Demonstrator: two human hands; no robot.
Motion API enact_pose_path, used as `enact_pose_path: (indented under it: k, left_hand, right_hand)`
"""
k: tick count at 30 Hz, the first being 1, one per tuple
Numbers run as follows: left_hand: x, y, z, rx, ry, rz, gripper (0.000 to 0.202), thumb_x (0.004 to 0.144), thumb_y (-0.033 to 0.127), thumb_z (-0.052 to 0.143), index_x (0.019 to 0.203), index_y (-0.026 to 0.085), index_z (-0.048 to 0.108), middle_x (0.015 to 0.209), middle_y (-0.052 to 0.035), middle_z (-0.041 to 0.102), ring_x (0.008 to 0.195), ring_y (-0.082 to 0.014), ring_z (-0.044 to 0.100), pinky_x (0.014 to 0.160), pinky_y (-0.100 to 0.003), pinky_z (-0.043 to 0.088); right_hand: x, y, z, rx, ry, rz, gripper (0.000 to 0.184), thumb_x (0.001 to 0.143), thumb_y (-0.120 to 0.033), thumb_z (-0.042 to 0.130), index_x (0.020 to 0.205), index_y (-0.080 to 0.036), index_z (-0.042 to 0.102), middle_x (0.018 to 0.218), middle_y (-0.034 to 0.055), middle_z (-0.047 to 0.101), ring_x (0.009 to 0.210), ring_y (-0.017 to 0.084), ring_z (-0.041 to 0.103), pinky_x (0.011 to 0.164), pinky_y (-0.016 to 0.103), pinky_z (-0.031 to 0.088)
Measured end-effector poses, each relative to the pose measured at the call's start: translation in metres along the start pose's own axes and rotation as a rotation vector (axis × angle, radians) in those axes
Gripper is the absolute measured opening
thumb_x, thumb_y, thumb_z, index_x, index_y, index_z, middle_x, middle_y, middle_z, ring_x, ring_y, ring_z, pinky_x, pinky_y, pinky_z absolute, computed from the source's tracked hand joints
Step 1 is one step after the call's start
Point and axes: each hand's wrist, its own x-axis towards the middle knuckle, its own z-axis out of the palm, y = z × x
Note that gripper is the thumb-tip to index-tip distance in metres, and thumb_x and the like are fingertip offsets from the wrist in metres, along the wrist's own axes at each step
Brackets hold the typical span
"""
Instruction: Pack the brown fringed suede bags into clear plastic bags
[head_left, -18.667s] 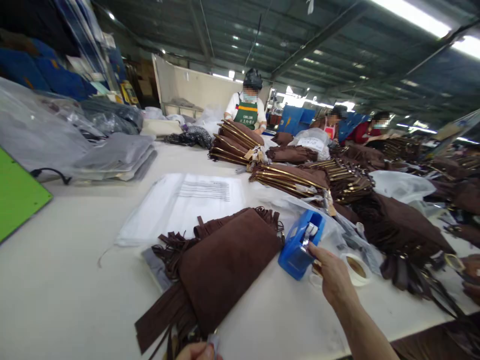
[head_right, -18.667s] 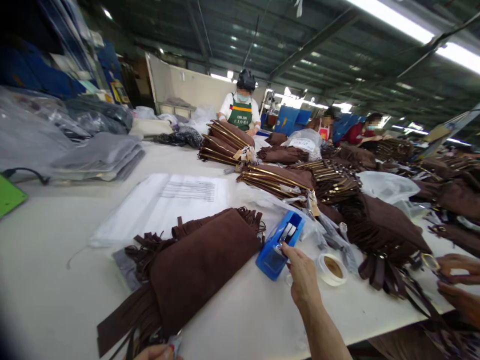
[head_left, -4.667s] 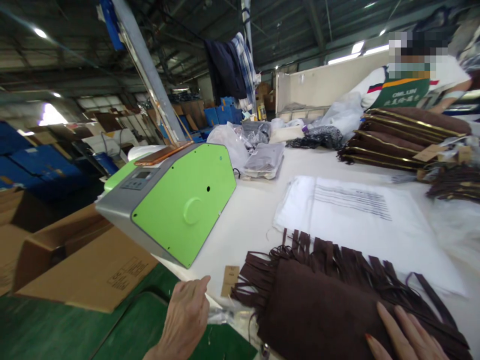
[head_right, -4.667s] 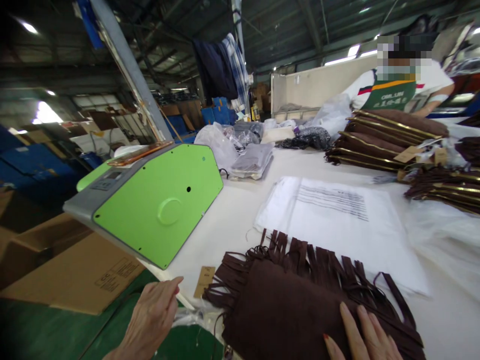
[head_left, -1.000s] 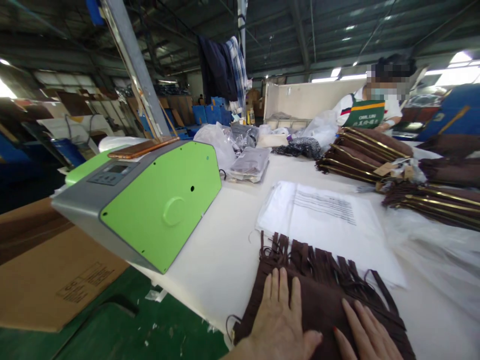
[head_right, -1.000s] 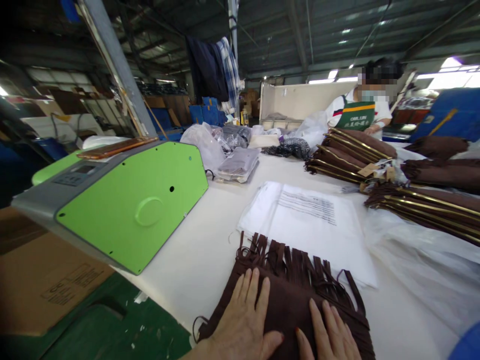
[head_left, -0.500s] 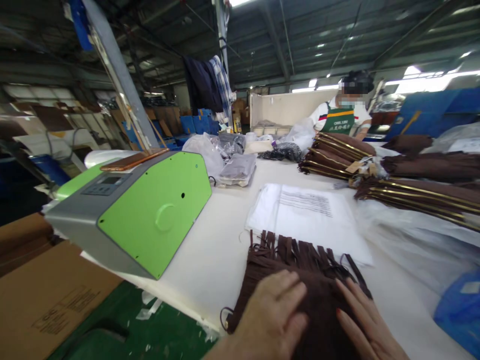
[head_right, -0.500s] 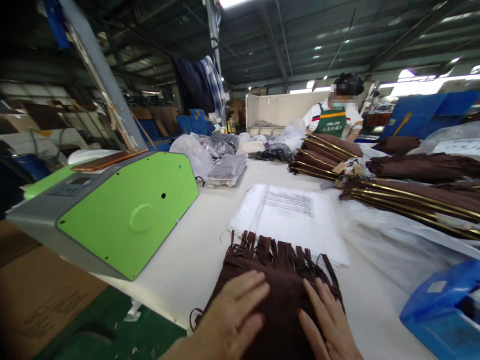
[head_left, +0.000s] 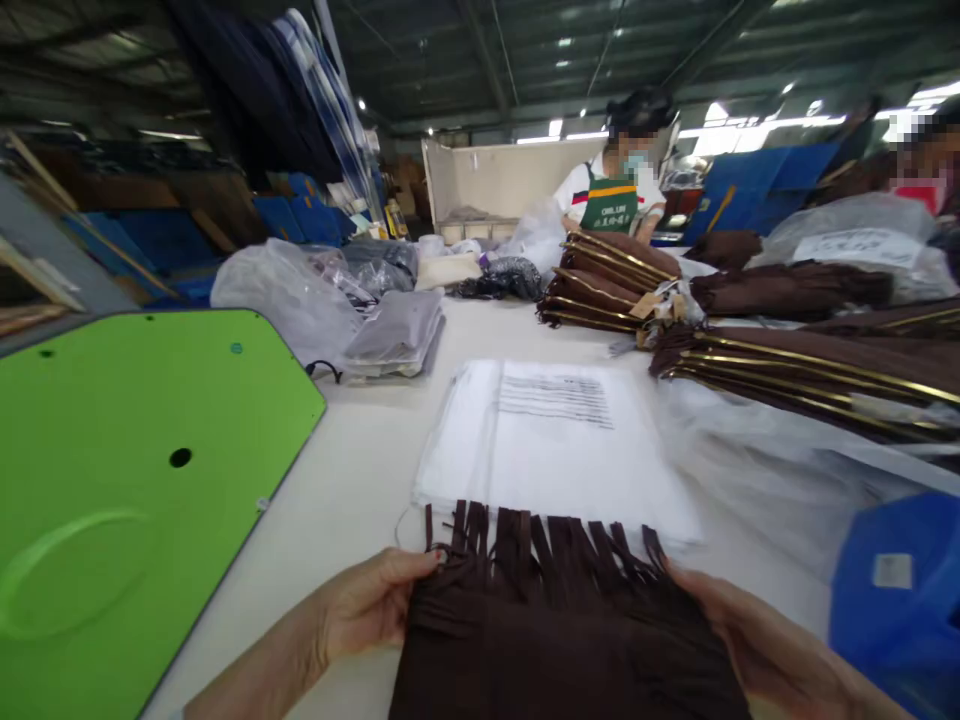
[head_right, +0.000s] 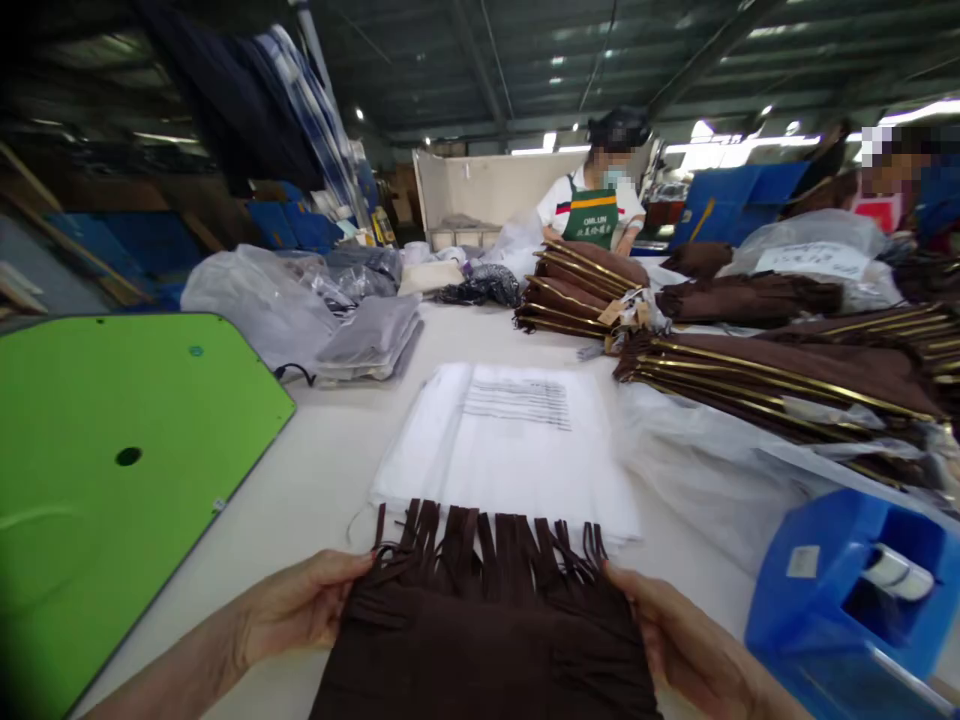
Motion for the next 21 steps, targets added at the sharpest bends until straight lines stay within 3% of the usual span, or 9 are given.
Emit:
enact_pose_path:
  k: [3,5,8,11,14,18,21]
  left_hand:
    - [0.017,0.010,0.006,-0.036,-0.171,-0.031,0.033,0.066,0.033,0.072,0.088,0.008,0.068,0.086,-0.0109,0.071,0.089,-0.0231,0.064,0.090,-0.034,0.044]
    - [0.029,0.016,0.014,-0.020,-0.269,-0.058,0.031,0.069,0.036,0.068,0.085,0.010,0.069,0.087,-0.0119,0.070,0.094,-0.0256,0.063,0.093,-0.037,0.041]
    - [0.044,0.029,0.029,0.020,-0.363,-0.151,0.036,0.065,0.042,0.069,0.085,0.012,0.069,0.089,-0.0127,0.070,0.098,-0.0298,0.061,0.092,-0.041,0.041]
    - [0.055,0.043,0.044,0.050,-0.449,-0.224,0.040,0.064,0.041,0.069,0.093,0.014,0.068,0.092,-0.0126,0.069,0.101,-0.0311,0.059,0.090,-0.042,0.043]
    - [0.064,0.049,0.056,0.061,-0.470,-0.257,0.044,0.061,0.041,0.070,0.096,0.014,0.067,0.093,-0.0136,0.069,0.102,-0.0334,0.058,0.088,-0.044,0.044]
    - [0.073,0.041,0.061,0.055,-0.394,-0.222,0.054,0.050,0.043,0.072,0.095,0.013,0.067,0.094,-0.0155,0.067,0.101,-0.0366,0.058,0.084,-0.045,0.047]
    - [0.072,0.028,0.054,0.112,-0.400,-0.154,0.062,0.048,0.044,0.071,0.103,0.015,0.064,0.096,-0.0150,0.067,0.098,-0.0355,0.060,0.081,-0.044,0.048]
  right_hand:
    - [0.017,-0.010,0.007,0.034,-0.135,0.079,0.032,0.083,-0.036,0.052,0.098,-0.012,0.066,0.091,0.0079,0.071,0.099,0.020,0.062,0.103,0.036,0.033]
    - [0.027,-0.015,0.009,-0.056,-0.184,0.105,0.040,0.080,-0.045,0.052,0.102,-0.013,0.065,0.095,0.0089,0.070,0.101,0.021,0.061,0.102,0.038,0.034]
    - [0.038,-0.020,0.008,-0.182,-0.183,0.120,0.051,0.075,-0.055,0.052,0.104,-0.016,0.065,0.101,0.0099,0.069,0.104,0.024,0.060,0.096,0.040,0.039]
    - [0.044,-0.023,0.006,-0.177,-0.163,0.128,0.050,0.072,-0.053,0.056,0.106,-0.017,0.064,0.103,0.0109,0.068,0.105,0.026,0.059,0.094,0.042,0.040]
    - [0.045,-0.026,0.011,-0.118,-0.156,0.146,0.047,0.070,-0.046,0.059,0.107,-0.019,0.064,0.102,0.0104,0.068,0.103,0.027,0.060,0.094,0.043,0.041]
    - [0.051,-0.026,0.025,-0.019,-0.190,0.146,0.047,0.069,-0.041,0.059,0.110,-0.017,0.062,0.100,0.0104,0.069,0.103,0.026,0.060,0.094,0.042,0.041]
    - [0.055,-0.022,0.031,-0.160,-0.282,0.046,0.048,0.074,-0.042,0.052,0.113,-0.014,0.058,0.100,0.0100,0.068,0.102,0.025,0.061,0.093,0.039,0.042]
